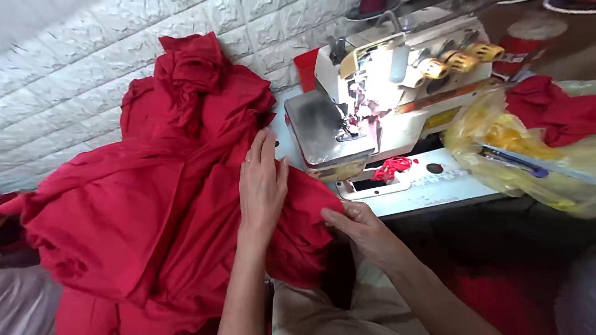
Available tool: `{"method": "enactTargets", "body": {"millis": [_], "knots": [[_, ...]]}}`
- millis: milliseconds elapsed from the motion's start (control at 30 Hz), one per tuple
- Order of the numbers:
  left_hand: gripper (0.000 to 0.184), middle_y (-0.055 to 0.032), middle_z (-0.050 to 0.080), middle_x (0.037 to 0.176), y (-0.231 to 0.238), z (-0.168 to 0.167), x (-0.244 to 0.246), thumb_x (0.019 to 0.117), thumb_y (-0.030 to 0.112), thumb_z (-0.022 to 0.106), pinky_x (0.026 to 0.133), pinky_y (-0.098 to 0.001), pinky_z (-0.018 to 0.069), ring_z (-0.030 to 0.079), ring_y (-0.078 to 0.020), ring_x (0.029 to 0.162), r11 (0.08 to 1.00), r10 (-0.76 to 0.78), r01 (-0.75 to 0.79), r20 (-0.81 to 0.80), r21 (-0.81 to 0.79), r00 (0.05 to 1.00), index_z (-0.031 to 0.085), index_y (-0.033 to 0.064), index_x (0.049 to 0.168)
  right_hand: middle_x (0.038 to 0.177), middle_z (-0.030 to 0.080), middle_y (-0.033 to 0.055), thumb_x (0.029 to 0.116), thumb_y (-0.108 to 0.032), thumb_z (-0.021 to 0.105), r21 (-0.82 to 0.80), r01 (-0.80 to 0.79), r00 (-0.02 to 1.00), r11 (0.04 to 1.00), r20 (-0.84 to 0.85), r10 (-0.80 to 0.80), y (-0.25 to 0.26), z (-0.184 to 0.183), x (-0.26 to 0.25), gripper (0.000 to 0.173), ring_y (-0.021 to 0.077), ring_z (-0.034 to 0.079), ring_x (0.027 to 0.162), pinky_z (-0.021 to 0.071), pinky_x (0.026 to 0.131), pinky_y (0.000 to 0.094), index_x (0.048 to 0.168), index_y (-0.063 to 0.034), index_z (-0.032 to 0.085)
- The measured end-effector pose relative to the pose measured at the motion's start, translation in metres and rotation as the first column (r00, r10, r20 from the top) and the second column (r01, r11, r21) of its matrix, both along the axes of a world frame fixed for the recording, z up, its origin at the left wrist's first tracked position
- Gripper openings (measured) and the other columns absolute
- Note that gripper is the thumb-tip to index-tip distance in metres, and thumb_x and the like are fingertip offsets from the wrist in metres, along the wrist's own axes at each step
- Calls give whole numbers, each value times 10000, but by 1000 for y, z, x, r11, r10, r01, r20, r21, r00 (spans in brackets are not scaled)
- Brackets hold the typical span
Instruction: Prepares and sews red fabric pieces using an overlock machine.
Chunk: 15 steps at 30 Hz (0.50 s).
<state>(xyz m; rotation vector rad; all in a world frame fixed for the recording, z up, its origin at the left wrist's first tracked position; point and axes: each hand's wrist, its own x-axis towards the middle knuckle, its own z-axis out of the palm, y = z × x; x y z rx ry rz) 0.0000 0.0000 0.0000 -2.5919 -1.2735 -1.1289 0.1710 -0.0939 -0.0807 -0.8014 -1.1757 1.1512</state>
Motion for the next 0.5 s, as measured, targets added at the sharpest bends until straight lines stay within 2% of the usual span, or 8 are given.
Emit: {"method": "enactTargets", "body": {"millis": [33,100,167,233,300,400,433,500], "knots": [[333,-171,648,1295,-9,-7,-3,1036,229,574,950,-477,523,641,-304,1154,998,23,-28,76,64,997,652,-16,1248,1058,711,8,984,-144,635,20,-38,999,999,9,38,0,-1,3,159,58,676,976,577,888,237,1022,-36,745],[325,-77,692,859,-32,-17,-13,1020,304,600,720,-398,554,668,-195,795,999,24,-32,175,44,984,726,37,885,1089,687,7,922,-172,717,77,-30,992,997,126,20,2,-2,6,142,25,641,1026,554,900,191,965,-48,773],[475,-20,638,701,-55,-22,-23,995,462,593,628,-371,496,610,-135,658,980,-46,76,159,-184,986,685,75,737,999,641,-36,892,-316,757,163,76,934,984,334,-128,4,-2,4,214,-18,578,973,491,860,159,900,-104,785],[504,-6,654,765,-70,-27,-27,894,584,670,673,-371,487,613,-126,713,916,-134,169,120,-363,984,687,90,793,957,641,-13,875,-465,744,253,162,842,954,469,-268,6,0,-2,343,59,563,977,449,887,299,820,-127,768],[560,-50,662,874,-78,-33,-22,796,579,775,727,-386,499,622,-155,799,877,-174,209,120,-432,977,687,39,916,907,622,3,871,-523,717,286,199,780,937,532,-329,8,5,-10,423,118,553,953,425,860,366,715,-129,704],[330,-52,664,869,-81,-45,-17,829,290,821,663,-253,504,595,-79,732,871,-145,265,298,-415,943,697,-2,923,804,569,-7,909,-560,659,328,217,722,919,580,-377,9,9,-19,479,138,545,838,406,806,420,690,-134,651],[195,-22,651,809,-81,-49,-16,862,170,782,604,-191,464,551,-28,662,860,-130,311,415,-405,900,703,-7,887,774,555,-15,925,-560,644,355,223,714,908,574,-400,9,10,-21,482,118,537,779,398,786,418,697,-136,632],[90,1,695,760,-82,-51,-16,940,34,674,556,-163,514,603,-1,606,810,-82,426,641,-403,763,727,-40,942,737,567,-30,969,-508,618,437,273,691,857,531,-491,9,12,-24,445,78,528,710,388,783,399,723,-137,636]]}}
